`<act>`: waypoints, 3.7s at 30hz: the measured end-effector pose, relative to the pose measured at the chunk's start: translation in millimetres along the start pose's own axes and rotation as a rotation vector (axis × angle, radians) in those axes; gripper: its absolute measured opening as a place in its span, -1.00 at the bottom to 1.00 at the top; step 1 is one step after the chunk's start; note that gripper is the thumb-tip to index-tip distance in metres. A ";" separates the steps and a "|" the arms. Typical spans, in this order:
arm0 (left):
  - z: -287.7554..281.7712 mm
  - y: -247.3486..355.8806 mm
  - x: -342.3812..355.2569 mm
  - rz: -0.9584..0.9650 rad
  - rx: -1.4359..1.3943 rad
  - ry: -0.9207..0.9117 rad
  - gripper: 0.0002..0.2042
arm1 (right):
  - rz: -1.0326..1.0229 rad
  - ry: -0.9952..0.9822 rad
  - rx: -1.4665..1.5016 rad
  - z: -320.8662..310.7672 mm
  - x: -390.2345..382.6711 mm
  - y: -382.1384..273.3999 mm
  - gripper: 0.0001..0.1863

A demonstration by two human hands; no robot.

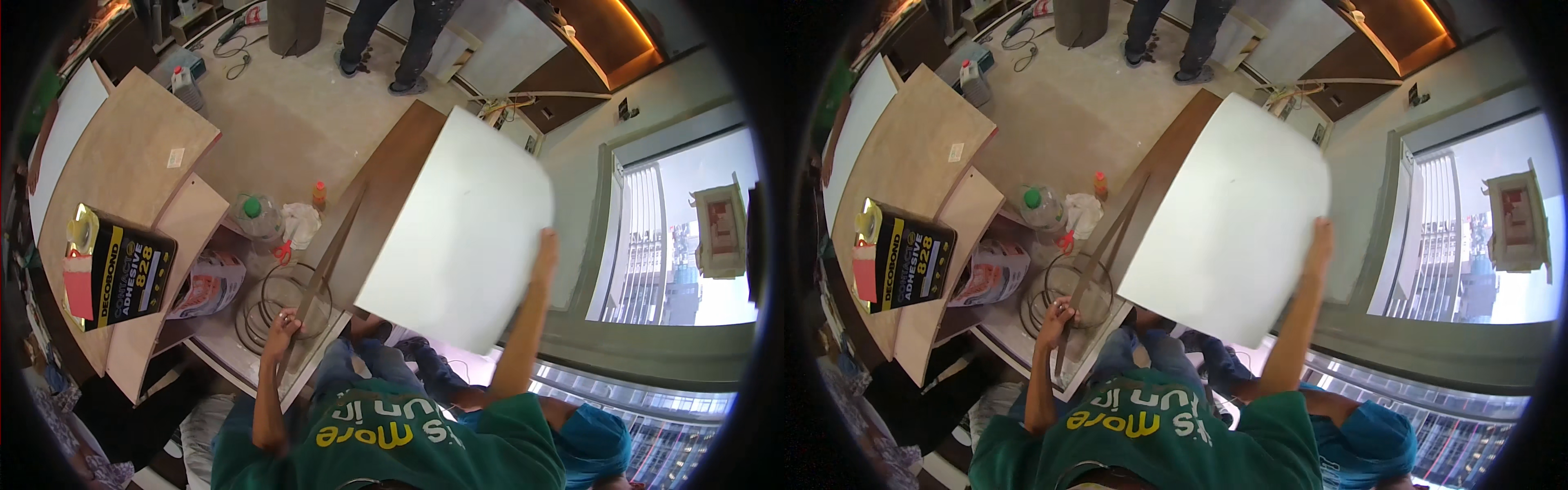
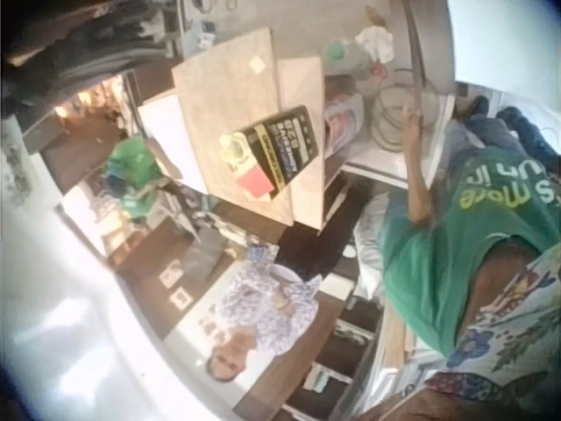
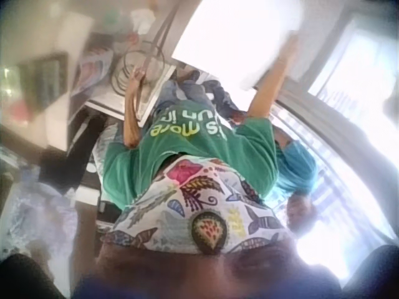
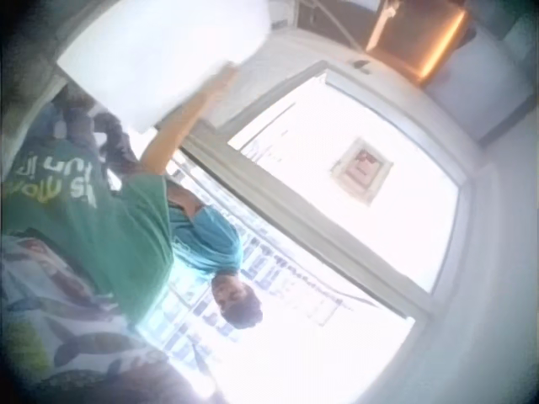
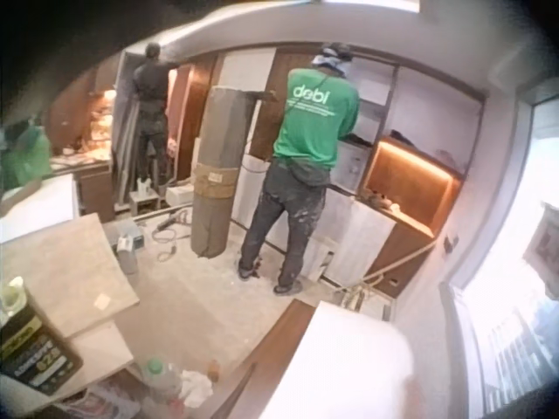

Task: The person measures and cuts a strip of brown edge banding using scissors, then wipes the surface of a white cabinet panel. They apply adhesive from a bottle along the edge of the panel and press the cut edge banding strip onto the adhesive to attach it.

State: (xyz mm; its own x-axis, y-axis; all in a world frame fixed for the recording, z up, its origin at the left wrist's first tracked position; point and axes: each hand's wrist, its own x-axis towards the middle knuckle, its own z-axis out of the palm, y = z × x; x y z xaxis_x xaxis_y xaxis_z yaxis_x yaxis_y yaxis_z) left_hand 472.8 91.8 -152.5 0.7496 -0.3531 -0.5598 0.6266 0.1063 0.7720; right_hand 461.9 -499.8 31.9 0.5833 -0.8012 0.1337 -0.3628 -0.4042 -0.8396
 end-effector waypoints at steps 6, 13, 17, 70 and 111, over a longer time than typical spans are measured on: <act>-18.1 28.5 -41.7 0.007 0.006 0.051 -0.73 | 0.288 -0.076 0.369 151.9 -126.2 172.2 -0.74; -38.2 50.6 -69.5 0.051 0.144 0.125 -0.75 | 0.606 -0.133 0.526 244.0 -232.3 231.7 -0.80; -36.5 54.3 -80.3 0.033 0.133 0.151 -0.78 | 0.663 -0.157 0.435 268.9 -273.8 243.3 -0.77; 135.2 -162.4 278.4 -0.315 0.507 0.143 -0.71 | 1.365 -1.094 0.585 570.7 -33.3 160.5 0.12; 256.5 -111.3 400.0 -0.025 1.140 0.402 -0.82 | 0.623 -0.608 0.899 302.6 334.5 238.3 -0.54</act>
State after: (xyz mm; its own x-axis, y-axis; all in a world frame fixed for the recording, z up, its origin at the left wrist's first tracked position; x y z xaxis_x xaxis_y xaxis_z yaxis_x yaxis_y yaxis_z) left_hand 648.3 -299.7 -385.2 0.8797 -0.0075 -0.4755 0.2459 -0.8486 0.4684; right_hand 790.5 -730.7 -282.8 0.8187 -0.3172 -0.4788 -0.2132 0.6062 -0.7662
